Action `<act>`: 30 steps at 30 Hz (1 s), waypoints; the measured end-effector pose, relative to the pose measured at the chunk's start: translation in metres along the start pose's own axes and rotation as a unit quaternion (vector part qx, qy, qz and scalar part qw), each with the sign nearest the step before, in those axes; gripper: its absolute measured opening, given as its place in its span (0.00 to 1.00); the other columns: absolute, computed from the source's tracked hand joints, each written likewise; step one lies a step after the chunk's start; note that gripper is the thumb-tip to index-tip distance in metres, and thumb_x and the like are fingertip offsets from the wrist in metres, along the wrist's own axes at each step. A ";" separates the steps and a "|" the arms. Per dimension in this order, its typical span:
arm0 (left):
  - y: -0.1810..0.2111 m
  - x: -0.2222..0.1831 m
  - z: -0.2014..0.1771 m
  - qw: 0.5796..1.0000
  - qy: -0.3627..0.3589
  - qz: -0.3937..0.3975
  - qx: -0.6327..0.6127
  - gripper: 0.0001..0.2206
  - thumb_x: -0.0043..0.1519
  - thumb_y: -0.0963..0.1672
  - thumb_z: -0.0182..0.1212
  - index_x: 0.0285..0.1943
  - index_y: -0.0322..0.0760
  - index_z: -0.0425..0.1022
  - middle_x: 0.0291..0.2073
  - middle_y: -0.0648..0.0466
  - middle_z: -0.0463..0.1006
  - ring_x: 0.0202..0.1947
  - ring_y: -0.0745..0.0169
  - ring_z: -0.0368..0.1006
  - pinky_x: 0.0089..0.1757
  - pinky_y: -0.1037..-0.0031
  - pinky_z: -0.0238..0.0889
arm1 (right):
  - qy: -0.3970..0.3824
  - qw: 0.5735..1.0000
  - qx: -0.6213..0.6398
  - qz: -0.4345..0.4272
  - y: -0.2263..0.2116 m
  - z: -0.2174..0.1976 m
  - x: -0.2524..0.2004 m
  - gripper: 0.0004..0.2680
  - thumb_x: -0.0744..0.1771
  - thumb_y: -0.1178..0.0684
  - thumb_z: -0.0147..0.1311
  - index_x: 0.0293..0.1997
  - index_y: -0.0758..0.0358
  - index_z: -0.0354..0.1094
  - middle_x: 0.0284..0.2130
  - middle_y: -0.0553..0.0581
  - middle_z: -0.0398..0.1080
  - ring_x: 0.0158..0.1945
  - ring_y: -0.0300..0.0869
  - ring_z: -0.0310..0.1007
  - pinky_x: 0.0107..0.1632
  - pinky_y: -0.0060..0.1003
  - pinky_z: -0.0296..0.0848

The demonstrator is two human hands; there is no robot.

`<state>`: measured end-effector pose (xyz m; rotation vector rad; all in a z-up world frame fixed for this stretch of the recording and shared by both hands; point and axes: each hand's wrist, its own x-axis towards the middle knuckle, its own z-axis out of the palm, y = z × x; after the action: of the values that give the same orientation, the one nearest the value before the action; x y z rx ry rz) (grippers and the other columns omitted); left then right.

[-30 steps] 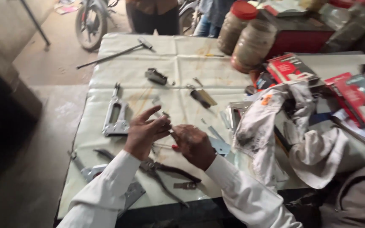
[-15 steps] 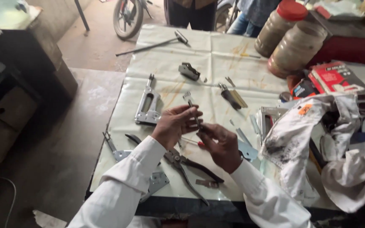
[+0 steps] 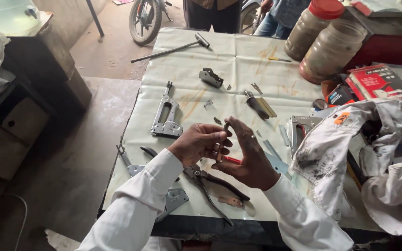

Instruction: The recorder is disassembling and reassembling components of a heavy-duty manual staple gun at a workbench.

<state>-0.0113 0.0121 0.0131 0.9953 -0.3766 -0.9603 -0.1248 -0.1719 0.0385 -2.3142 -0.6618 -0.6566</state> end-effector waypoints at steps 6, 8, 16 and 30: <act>0.001 -0.001 0.008 0.999 0.037 -0.013 0.025 0.16 0.64 0.48 0.64 0.54 0.31 0.77 0.40 0.50 0.84 0.38 0.60 0.82 0.38 0.68 0.78 | -0.029 0.985 0.123 0.115 -0.001 0.004 -0.005 0.41 0.60 0.52 0.72 0.78 0.63 0.39 0.71 0.63 0.57 0.75 0.53 0.58 0.72 0.47 0.61; 0.004 -0.004 0.010 0.999 0.030 -0.015 0.007 0.17 0.65 0.49 0.61 0.53 0.30 0.76 0.39 0.49 0.83 0.38 0.59 0.83 0.38 0.67 0.79 | -0.035 0.974 0.194 0.113 0.006 0.006 -0.004 0.42 0.60 0.55 0.71 0.79 0.62 0.37 0.72 0.63 0.54 0.75 0.53 0.56 0.73 0.50 0.58; -0.001 0.002 -0.002 1.000 0.011 0.017 -0.021 0.14 0.67 0.44 0.60 0.56 0.27 0.76 0.41 0.45 0.83 0.38 0.55 0.82 0.42 0.64 0.79 | -0.035 0.875 0.463 0.136 0.019 0.014 -0.001 0.43 0.61 0.64 0.69 0.80 0.53 0.31 0.75 0.63 0.46 0.79 0.51 0.45 0.75 0.56 0.55; -0.004 0.008 -0.003 0.993 0.115 -0.017 0.007 0.14 0.66 0.45 0.58 0.51 0.27 0.76 0.33 0.44 0.82 0.33 0.54 0.82 0.36 0.65 0.79 | -0.012 0.837 0.503 0.215 0.017 0.020 0.002 0.44 0.59 0.64 0.67 0.79 0.52 0.31 0.73 0.63 0.47 0.78 0.53 0.45 0.72 0.57 0.58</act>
<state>-0.0066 0.0066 0.0071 1.1158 -0.1743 -0.8641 -0.1075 -0.1691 0.0182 -1.3790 -0.3281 -0.0071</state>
